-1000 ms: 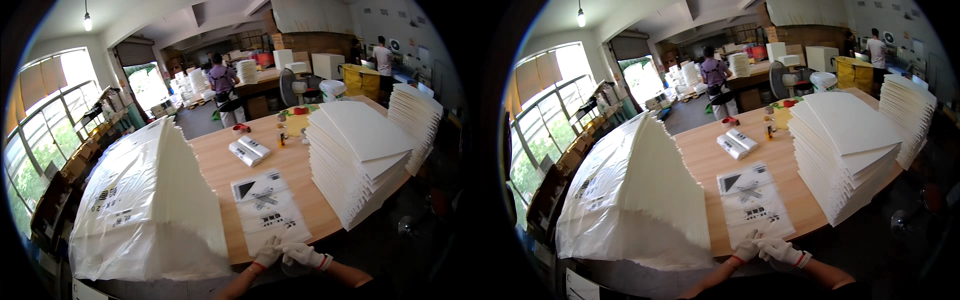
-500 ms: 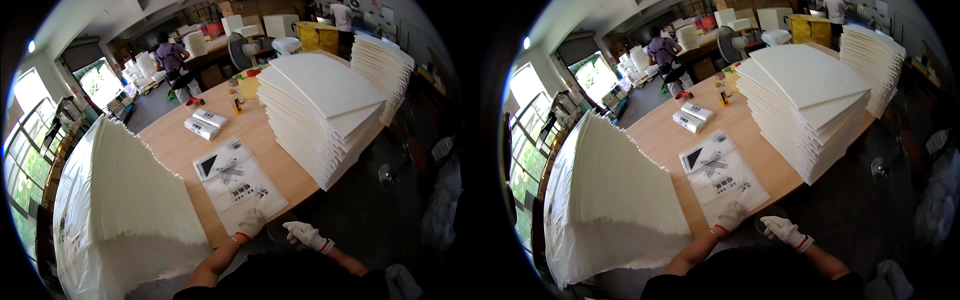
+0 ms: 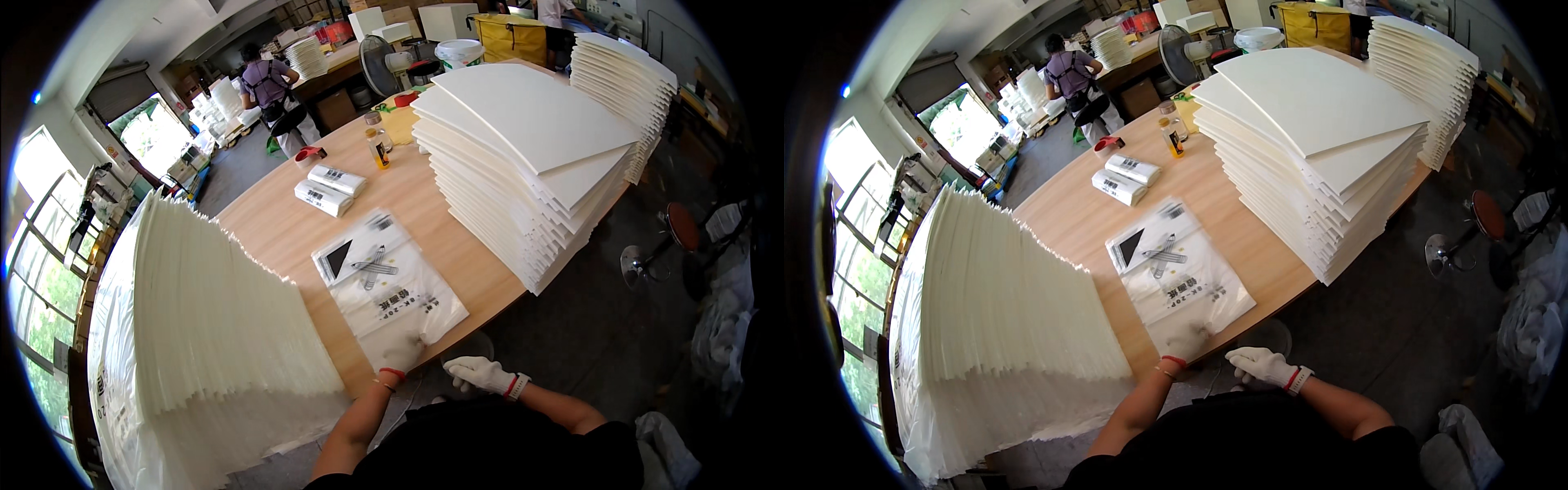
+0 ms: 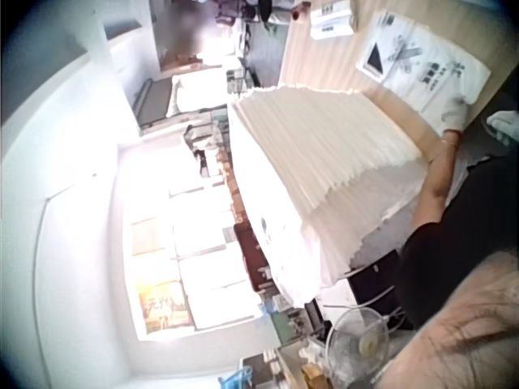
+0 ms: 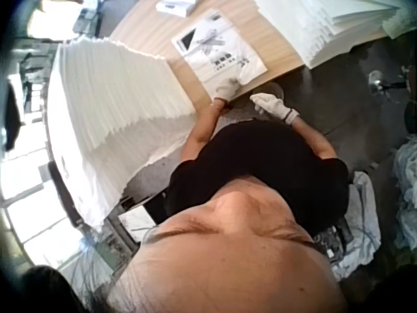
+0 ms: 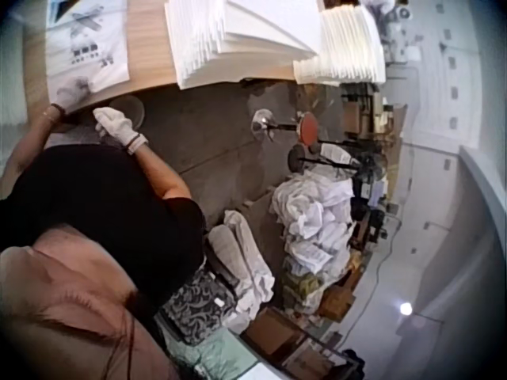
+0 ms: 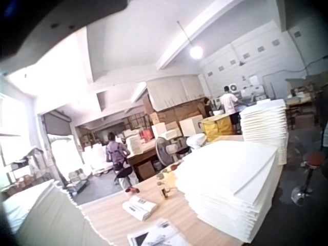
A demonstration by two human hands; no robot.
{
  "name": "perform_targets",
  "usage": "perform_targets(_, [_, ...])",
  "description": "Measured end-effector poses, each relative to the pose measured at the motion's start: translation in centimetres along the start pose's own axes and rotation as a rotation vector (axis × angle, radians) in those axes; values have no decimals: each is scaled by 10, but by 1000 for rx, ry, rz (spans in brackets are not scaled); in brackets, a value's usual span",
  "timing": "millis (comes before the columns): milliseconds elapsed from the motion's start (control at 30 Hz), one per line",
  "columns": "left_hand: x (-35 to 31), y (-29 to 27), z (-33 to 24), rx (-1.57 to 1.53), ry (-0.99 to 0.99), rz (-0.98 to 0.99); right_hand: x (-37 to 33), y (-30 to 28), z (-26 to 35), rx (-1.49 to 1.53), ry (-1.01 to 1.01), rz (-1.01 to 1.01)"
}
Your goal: The person repeatedly picks up white rectangular boards from a large stack on a table, places them into clear plastic packaging, and sets the packaged items aside. The process is continuous and repetitive, focusing on the manual handling and wrapping of the boards.
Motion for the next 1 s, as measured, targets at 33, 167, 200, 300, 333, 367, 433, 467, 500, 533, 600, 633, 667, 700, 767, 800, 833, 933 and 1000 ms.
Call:
perform_targets(33, [-2,-19,-3,-111,-74,51,13,-1,-6,32,29,4])
perform_targets(167, [-6,-60,-18,-141,-246,157,82,-11,-17,327,191,-43])
perform_targets(200, [-4,-61,-16,-177,-221,141,95,-9,-9,239,154,-92])
perform_targets(300, [9,-64,4,-517,-137,35,130,-22,13,-181,-13,-295])
perform_targets(333, [15,-65,18,-733,-140,-25,137,-29,21,-352,-69,-373])
perform_targets(367, [20,-69,35,-1075,-212,-102,134,-37,27,-520,-126,-447])
perform_targets(433, [30,-81,66,-1278,-304,-233,124,-55,40,-684,-274,-566])
perform_targets(467, [34,-96,77,-1145,-328,-293,118,-60,49,-688,-363,-605])
perform_targets(500, [39,-103,78,-1000,-337,-320,107,-60,54,-738,-450,-701])
perform_targets(533, [41,-109,82,-856,-359,-352,99,-34,88,-760,-572,-649])
perform_targets(600, [47,-114,75,-590,-379,-339,80,19,158,-806,-814,-535])
perform_targets(633, [52,-119,66,-478,-383,-323,89,31,155,-770,-927,-417])
perform_targets(667, [56,-124,58,-367,-390,-306,100,43,147,-729,-1029,-294])
perform_targets(700, [52,-151,22,-307,-342,-336,136,31,126,-692,-867,-334])
perform_targets(767, [48,-184,-11,-242,-254,-382,207,10,80,-593,-557,-380])
perform_targets(800, [48,-196,-9,-241,-217,-399,214,16,70,-798,-428,-330])
perform_targets(833, [46,-212,-9,-217,-196,-446,218,21,66,-1002,-300,-279])
perform_targets(933, [34,-241,-8,-123,-184,-563,182,55,83,-1237,-291,-92])
perform_targets(1000, [32,-240,-15,-65,-171,-561,167,65,88,-1238,-256,-58])
Point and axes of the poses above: each hand's wrist, its own x-axis towards the middle knuckle, its own y-axis out of the palm, z = x × y, the point moved 7 cm from there along x, towards the middle knuckle, and after that the axes turned 10 degrees about x, right-handed, at the moved point
